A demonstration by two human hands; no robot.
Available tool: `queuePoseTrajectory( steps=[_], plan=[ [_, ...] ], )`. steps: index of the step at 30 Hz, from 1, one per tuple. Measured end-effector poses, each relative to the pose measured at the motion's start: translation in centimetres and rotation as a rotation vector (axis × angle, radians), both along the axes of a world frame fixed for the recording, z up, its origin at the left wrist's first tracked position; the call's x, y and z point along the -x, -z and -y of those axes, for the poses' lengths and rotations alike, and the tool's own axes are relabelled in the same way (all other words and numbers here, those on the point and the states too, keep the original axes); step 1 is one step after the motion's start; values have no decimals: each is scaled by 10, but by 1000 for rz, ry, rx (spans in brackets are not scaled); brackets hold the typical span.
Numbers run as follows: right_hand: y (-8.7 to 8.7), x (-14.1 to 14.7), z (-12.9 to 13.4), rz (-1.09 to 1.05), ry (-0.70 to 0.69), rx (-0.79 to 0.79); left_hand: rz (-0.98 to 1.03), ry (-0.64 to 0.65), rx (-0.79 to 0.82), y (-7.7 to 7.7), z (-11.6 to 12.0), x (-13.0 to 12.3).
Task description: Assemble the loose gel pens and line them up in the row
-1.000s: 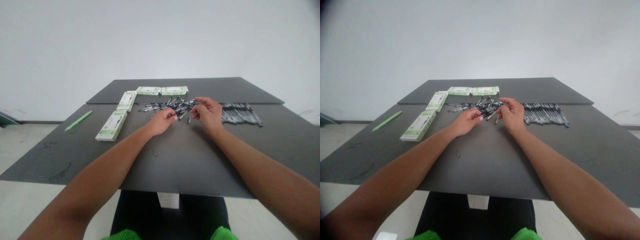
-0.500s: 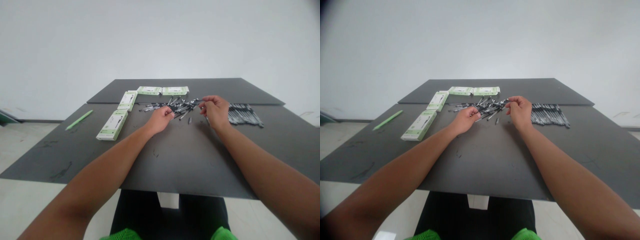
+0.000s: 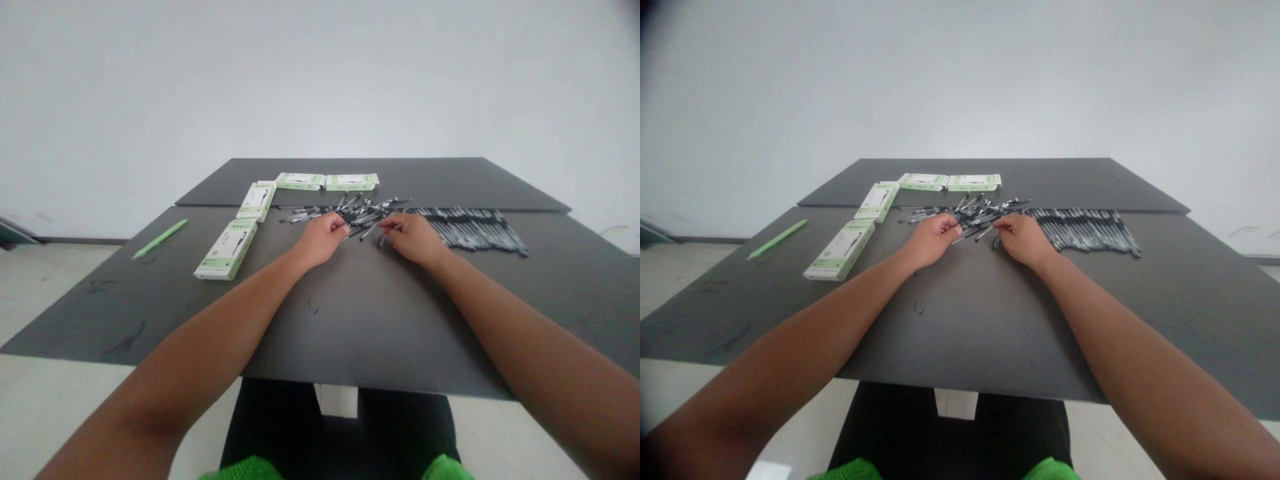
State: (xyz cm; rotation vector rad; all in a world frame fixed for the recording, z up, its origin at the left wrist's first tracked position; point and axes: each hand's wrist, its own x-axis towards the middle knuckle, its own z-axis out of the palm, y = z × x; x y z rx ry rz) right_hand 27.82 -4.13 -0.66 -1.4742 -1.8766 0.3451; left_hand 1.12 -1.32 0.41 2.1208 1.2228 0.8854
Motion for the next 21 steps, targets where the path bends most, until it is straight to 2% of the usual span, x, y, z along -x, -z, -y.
queuePoseTrajectory(
  steps=[5,12,21],
  plan=[
    [3,1,1,41,-20,-45,-11,-19,2,0,0,-1],
    [10,-6,-7,-8,105,-141,-8,-99,2,3,-6,3],
    [15,-19,-16,-13,128,-242,-18,-115,-26,6,-10,4]
  ],
)
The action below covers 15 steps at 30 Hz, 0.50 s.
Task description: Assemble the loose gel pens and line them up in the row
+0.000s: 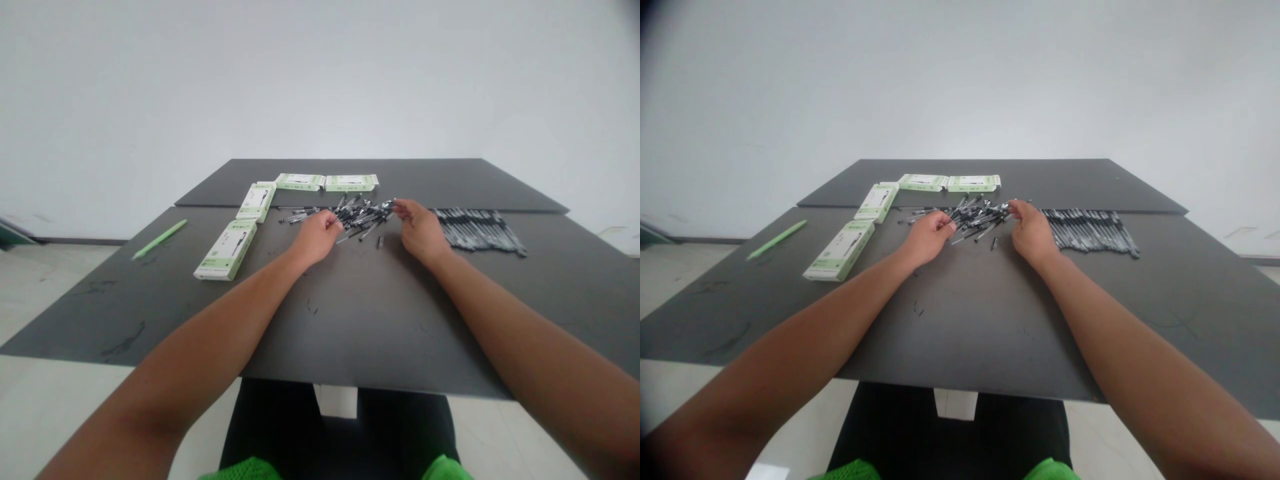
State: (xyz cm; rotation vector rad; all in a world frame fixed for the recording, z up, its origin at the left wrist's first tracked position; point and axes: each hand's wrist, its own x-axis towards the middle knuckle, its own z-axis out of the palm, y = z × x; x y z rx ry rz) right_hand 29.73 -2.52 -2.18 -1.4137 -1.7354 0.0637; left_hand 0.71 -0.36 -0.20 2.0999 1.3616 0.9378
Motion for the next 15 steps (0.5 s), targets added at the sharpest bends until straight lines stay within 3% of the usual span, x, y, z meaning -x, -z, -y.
queuePoseTrajectory(
  steps=[5,15],
  plan=[
    [3,-6,-2,25,15,65,-13,-12,2,-6,2,1],
    [0,4,4,416,-120,221,-13,-14,14,-9,5,0]
  ],
)
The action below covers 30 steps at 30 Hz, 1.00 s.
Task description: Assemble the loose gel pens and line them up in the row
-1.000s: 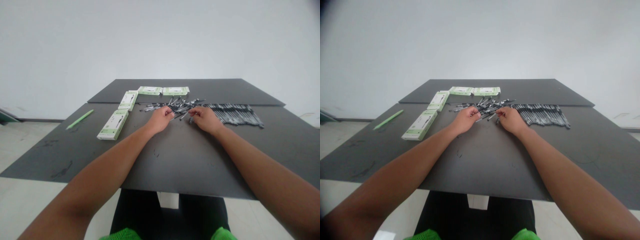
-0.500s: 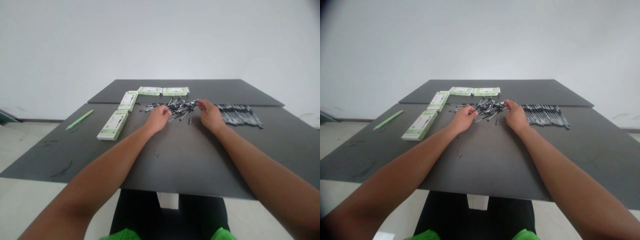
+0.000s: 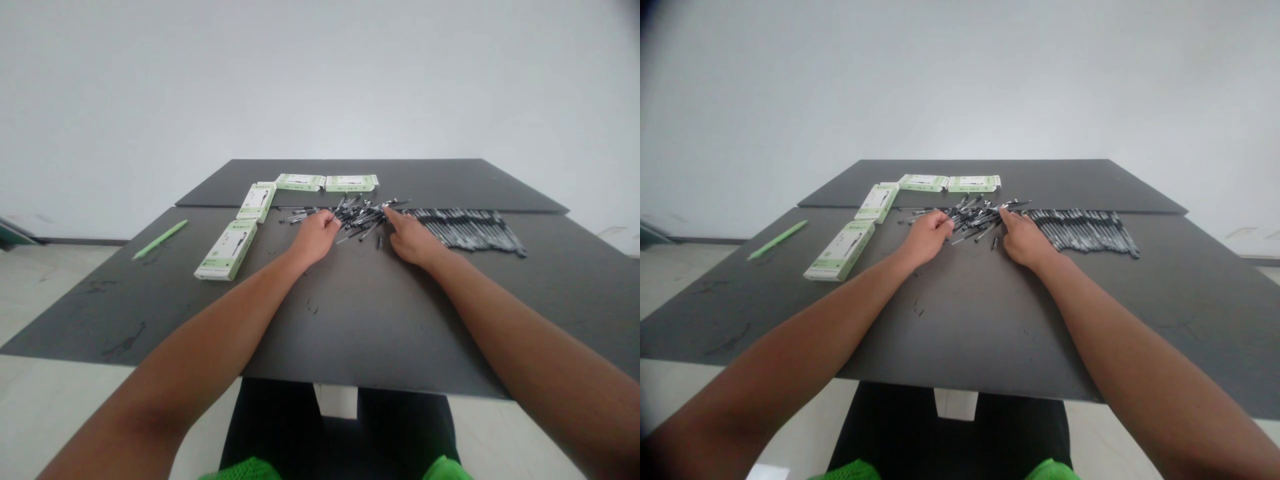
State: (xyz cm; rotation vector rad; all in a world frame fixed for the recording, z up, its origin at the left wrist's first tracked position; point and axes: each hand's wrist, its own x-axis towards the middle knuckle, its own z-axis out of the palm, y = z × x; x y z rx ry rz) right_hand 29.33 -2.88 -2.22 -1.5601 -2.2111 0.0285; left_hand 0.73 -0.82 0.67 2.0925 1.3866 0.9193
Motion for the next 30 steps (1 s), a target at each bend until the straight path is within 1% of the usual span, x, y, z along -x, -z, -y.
queuePoseTrajectory(
  steps=[5,10,16,24,27,30],
  plan=[
    [-9,6,8,12,12,89,75,-35,57,-1,0,2],
    [-7,11,10,-59,-19,62,157,-69,110,1,-6,6],
    [-5,17,11,-126,-131,15,157,-101,80,3,-13,10],
    [-9,26,18,-236,-258,68,169,-116,78,5,-18,13],
    [-8,27,18,-282,-276,88,157,-96,85,7,-19,13],
    [-7,27,16,-275,-256,25,127,-74,78,7,-17,11]
  ],
)
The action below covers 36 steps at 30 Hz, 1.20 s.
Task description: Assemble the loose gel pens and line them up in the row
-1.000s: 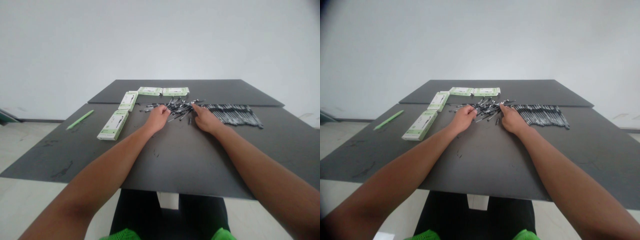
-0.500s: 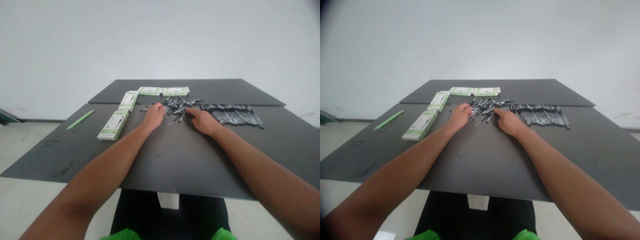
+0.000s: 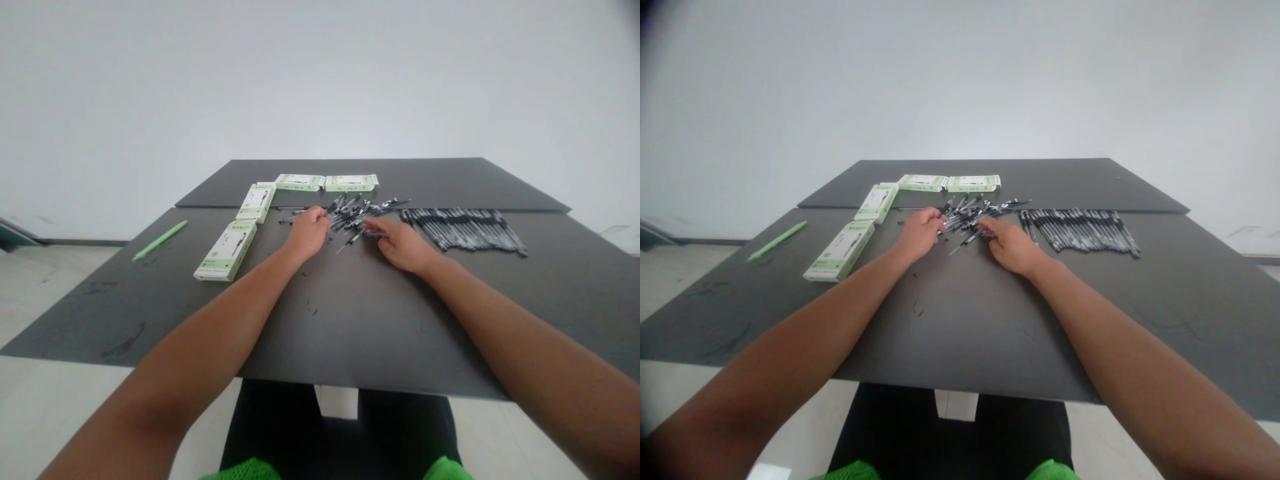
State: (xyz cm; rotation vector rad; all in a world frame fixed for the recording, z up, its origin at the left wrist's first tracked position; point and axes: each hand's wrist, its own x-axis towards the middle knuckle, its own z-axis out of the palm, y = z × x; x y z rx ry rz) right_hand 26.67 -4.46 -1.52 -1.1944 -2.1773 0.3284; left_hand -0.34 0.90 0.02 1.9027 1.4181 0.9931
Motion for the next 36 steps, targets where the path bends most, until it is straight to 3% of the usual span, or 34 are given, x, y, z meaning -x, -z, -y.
queuePoseTrajectory(
  steps=[4,11,17,25,36],
  plan=[
    [3,3,-8,35,19,-123,-82,12,-51,0,1,-4],
    [13,12,-14,176,-43,-8,-136,60,-133,5,-1,-7],
    [13,11,-15,175,-62,-86,-106,92,-116,10,-5,-5],
    [13,3,-16,155,42,-121,-80,125,-94,8,-2,-6],
    [15,-2,-16,69,112,-46,-80,120,-98,8,-2,-6]
  ],
)
